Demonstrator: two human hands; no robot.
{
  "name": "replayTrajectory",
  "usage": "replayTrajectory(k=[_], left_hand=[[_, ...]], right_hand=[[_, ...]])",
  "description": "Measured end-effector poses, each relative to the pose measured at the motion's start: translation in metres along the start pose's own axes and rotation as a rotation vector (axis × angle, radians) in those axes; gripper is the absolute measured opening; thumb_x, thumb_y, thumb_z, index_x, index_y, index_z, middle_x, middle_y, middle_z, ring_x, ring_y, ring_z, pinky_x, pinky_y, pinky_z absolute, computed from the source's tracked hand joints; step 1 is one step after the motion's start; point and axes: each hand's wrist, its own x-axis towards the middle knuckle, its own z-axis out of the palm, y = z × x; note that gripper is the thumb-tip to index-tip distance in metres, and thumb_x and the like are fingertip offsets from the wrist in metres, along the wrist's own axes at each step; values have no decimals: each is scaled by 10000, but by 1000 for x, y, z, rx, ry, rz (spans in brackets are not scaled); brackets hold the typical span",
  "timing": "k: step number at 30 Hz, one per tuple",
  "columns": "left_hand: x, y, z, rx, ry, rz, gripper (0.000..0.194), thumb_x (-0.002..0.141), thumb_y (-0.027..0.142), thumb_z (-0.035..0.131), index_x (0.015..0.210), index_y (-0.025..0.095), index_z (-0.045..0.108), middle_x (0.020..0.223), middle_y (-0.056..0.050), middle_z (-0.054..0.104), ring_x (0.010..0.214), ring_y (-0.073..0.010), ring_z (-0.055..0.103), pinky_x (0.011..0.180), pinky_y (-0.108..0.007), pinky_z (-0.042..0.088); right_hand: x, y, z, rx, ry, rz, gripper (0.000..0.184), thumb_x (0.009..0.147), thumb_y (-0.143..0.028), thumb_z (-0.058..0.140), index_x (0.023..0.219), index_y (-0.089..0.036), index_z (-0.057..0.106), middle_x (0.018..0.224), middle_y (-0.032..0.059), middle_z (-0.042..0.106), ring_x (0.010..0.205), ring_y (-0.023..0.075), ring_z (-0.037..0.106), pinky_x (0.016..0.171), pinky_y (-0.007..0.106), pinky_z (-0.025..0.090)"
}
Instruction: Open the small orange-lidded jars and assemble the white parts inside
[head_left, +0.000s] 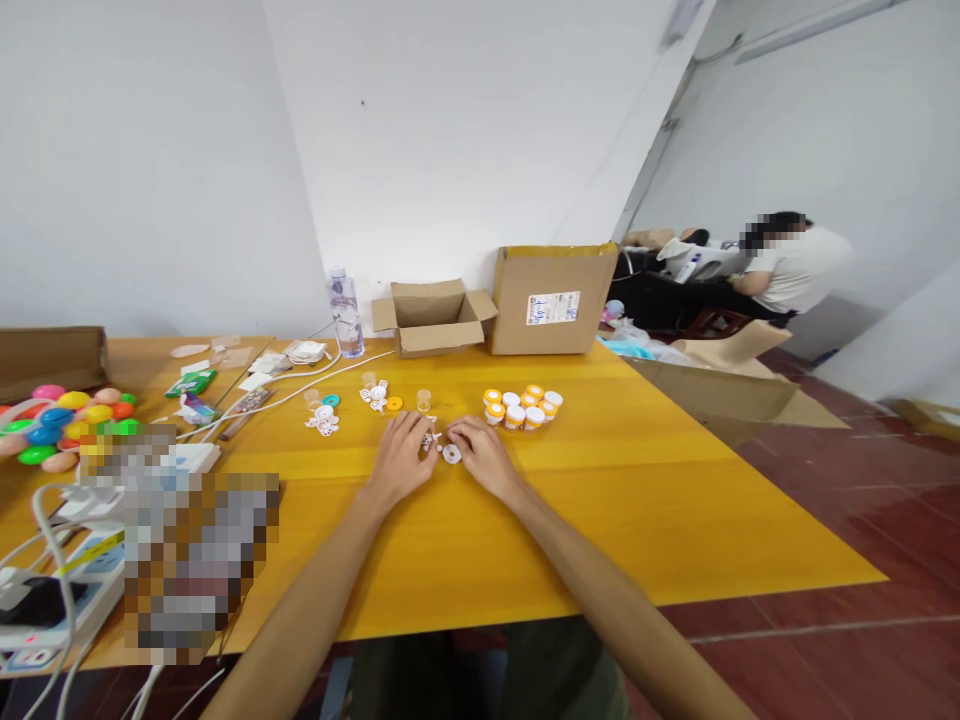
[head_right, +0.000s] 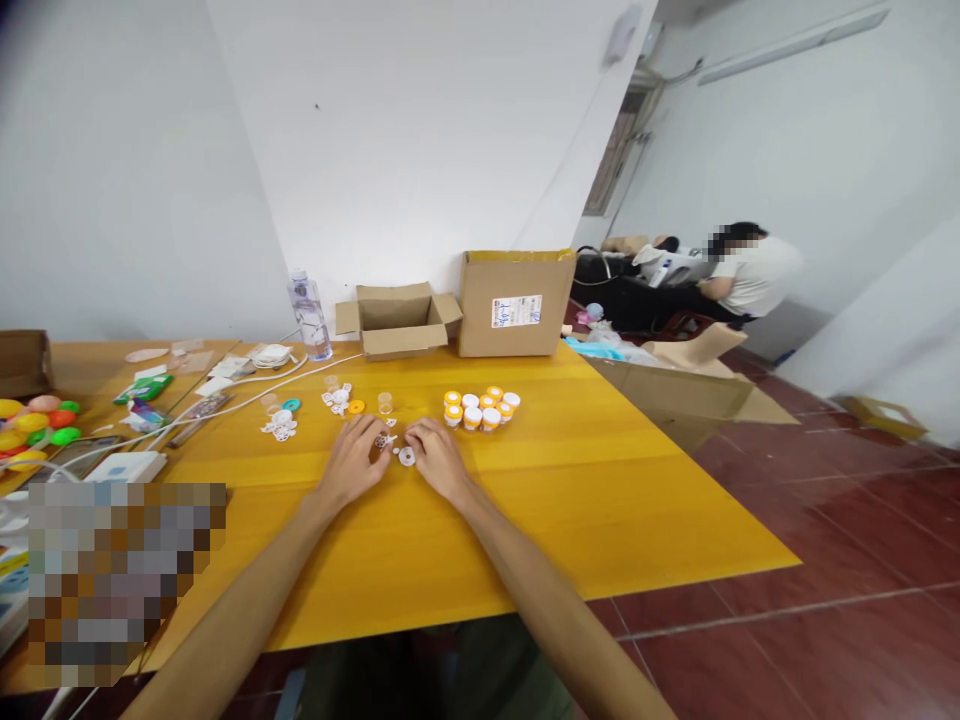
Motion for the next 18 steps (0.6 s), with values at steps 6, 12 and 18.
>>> replayTrajectory(k=[6,12,18], left_hand=[[-1,0,0,-16,-17,12,99,890,164,539,913,244,593,913,-47,637,932,-239,612,828,-374,485],[-2,1,-1,-43,-53,82,84,929,183,540,955,242,594,931,-39,653,945,-225,613,842,-360,481],[-3,-4,1,-30,8,3,158,917,205,559,1061,253,601,1011,-54,649,1017,-245,612,888,-392,502]], right_hand=[[0,-10,-5,71,0,40,179,938,-278,537,836,-246,679,858,35,694,815,194,630,785,311,498],[-1,-15,-5,126,-26,50,163,921,-317,570,805,-252,666,828,15,697,774,189,622,776,307,496],[1,-4,-4,8,51,52,173,938,-300,554,816,-250,667,833,29,693,774,198,616,735,304,483]])
